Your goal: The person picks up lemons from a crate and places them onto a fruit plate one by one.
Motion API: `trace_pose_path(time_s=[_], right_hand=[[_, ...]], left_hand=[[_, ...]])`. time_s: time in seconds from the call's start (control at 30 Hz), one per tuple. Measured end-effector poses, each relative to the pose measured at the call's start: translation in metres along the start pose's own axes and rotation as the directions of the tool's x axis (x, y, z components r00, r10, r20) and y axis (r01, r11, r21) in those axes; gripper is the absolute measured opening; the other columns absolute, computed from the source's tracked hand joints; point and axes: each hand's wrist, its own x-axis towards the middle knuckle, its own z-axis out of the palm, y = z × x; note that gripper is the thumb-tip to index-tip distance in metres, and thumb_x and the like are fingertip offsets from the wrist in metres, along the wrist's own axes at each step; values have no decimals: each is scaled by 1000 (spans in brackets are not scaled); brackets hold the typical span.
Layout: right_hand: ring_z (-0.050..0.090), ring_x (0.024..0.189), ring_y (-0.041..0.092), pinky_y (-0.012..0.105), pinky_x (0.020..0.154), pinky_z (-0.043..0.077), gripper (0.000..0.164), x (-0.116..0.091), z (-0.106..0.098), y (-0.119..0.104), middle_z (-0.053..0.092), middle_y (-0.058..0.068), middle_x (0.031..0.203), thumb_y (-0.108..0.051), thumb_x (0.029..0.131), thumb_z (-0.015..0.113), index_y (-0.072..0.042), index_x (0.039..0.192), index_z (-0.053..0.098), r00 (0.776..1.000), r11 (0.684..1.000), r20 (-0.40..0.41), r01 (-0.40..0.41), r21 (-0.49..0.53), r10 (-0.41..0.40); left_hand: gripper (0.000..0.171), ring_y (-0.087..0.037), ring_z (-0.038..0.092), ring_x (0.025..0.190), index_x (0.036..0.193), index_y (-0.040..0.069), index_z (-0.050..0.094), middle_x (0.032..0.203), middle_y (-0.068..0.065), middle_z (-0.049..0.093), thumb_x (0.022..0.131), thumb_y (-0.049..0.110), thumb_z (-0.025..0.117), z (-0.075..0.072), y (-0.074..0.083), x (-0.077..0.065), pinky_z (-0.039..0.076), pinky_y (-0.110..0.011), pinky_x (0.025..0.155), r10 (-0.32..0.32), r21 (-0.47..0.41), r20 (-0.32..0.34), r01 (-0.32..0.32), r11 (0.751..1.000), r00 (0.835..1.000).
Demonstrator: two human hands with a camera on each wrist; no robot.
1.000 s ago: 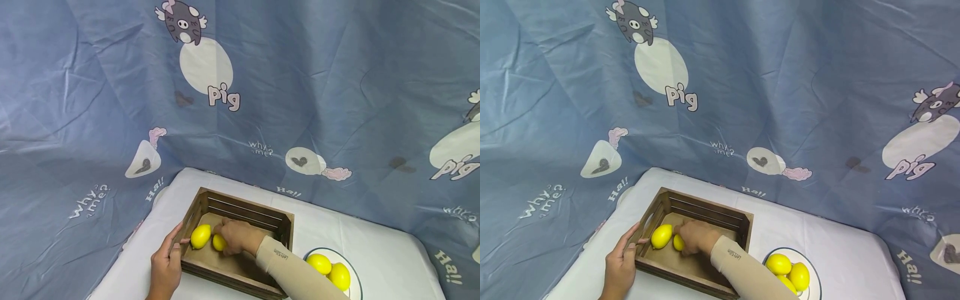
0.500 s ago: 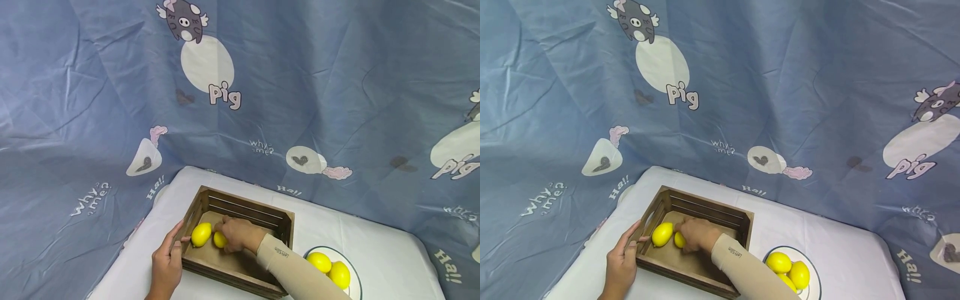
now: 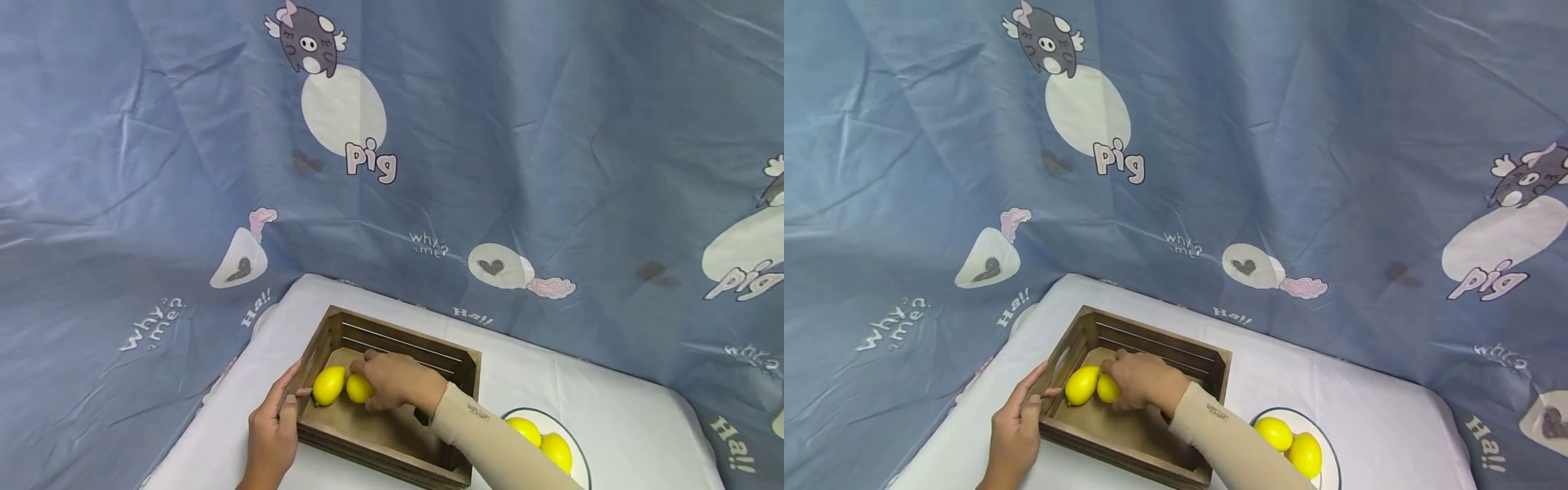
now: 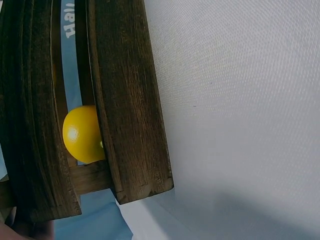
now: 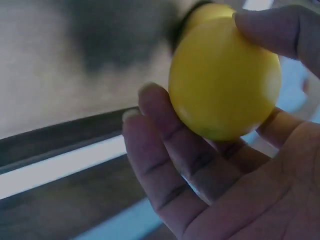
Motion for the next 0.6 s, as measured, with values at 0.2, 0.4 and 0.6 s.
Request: trace_pose_path(time_s=[0.2, 0.4, 0.6], right_hand=[[55, 77, 11, 30, 68, 49, 58, -24, -26, -2, 58, -5, 109, -32, 81, 85, -27, 135, 63, 998, 1000, -62, 3, 12, -2], [55, 78, 11, 30, 69, 49, 58, -58, -40, 1, 56, -5, 109, -29, 82, 84, -24, 135, 62, 991, 999, -137, 4, 34, 0], [54, 77, 10, 29, 66, 48, 61, -90, -42, 9, 58, -5, 113, -27, 80, 83, -23, 137, 62, 980, 998, -201, -4, 65, 17]], left_hand=[[59, -2, 58, 61, 148, 24, 62, 100, -6, 79, 101, -7, 45, 1, 1, 1, 28, -22, 39, -2, 0, 2, 2, 1000, 1000], [58, -11, 72, 92, 148, 22, 61, 105, -6, 78, 101, -8, 47, 2, -1, 0, 34, -19, 50, 3, -5, 0, -3, 1000, 1000], [57, -12, 73, 92, 148, 20, 62, 112, -4, 77, 100, -9, 47, 1, -1, 0, 36, -16, 56, 15, 6, -15, -15, 1000, 1000]])
